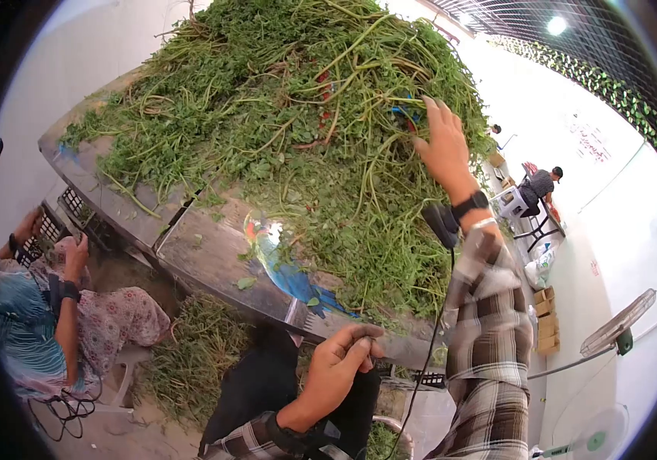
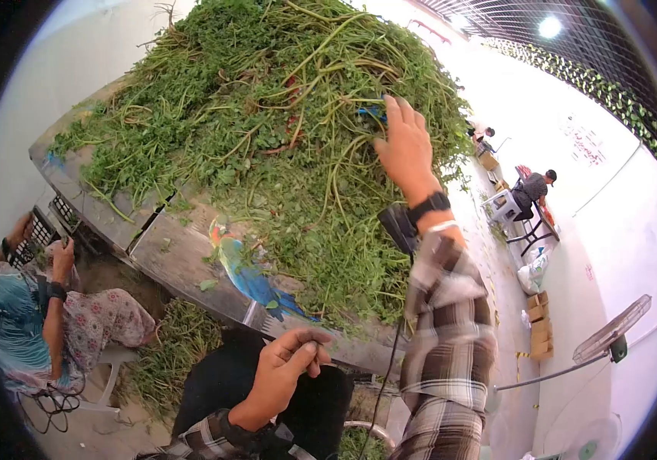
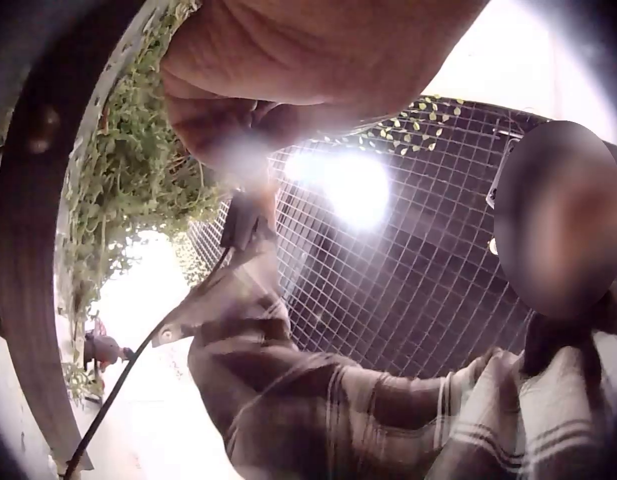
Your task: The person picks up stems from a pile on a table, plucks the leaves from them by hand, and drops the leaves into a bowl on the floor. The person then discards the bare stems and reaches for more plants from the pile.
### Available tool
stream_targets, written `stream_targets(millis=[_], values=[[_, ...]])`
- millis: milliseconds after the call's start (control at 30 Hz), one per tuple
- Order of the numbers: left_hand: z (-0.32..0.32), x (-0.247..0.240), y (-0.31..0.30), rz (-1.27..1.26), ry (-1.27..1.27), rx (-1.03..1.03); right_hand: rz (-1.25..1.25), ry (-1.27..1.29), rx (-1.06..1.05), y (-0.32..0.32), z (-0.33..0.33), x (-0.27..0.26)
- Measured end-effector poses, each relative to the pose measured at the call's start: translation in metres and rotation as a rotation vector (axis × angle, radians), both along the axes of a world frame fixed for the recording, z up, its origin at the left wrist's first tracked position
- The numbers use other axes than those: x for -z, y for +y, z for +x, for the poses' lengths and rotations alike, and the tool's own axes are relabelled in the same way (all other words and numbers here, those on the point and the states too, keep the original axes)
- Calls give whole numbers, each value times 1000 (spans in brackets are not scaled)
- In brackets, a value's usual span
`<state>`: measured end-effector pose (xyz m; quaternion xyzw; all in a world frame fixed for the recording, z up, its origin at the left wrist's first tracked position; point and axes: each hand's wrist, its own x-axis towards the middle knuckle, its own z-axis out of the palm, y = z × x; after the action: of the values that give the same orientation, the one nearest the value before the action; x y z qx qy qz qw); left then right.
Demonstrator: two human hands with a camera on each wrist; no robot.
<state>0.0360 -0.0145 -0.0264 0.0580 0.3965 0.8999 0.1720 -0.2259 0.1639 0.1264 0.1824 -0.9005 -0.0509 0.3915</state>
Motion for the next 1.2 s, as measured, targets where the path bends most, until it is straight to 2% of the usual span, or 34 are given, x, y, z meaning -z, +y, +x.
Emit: stream_targets(millis=[133, 333, 400, 533, 667, 700, 733, 833, 933, 1000, 1200], values=[[-4, 3, -8, -16, -17, -5, 134, 37, -10, -29, -48, 8], [-10, 8, -19, -31, -36, -56, 102, 36, 12, -61, -103, -1], [-11, 5, -23, -40, -65, -44, 135, -118, 108, -71, -111, -6], [-12, 6, -27, -11, -60, -55, 224, -259, 243, -81, -116, -6], [-11, 5, -30, -5, -69, -53, 205, -270, 199, -78, -124, -2], [-10, 5, -29, 1, -53, -57, 166, -187, 100, -78, -120, 0], [-9, 3, -28, 4, -54, -50, 168, -188, 106, -78, -117, 0], [-7, 0, -24, 0, -52, -38, 58, -92, -44, -78, -104, 4], [-2, -1, -19, -15, -46, -27, 35, -150, 24, -77, -82, 7], [1, -1, -15, -23, -11, -14, 23, -85, -11, -76, -67, 15], [6, -3, -2, -13, 63, -22, 147, -239, -41, -78, -10, 38]])
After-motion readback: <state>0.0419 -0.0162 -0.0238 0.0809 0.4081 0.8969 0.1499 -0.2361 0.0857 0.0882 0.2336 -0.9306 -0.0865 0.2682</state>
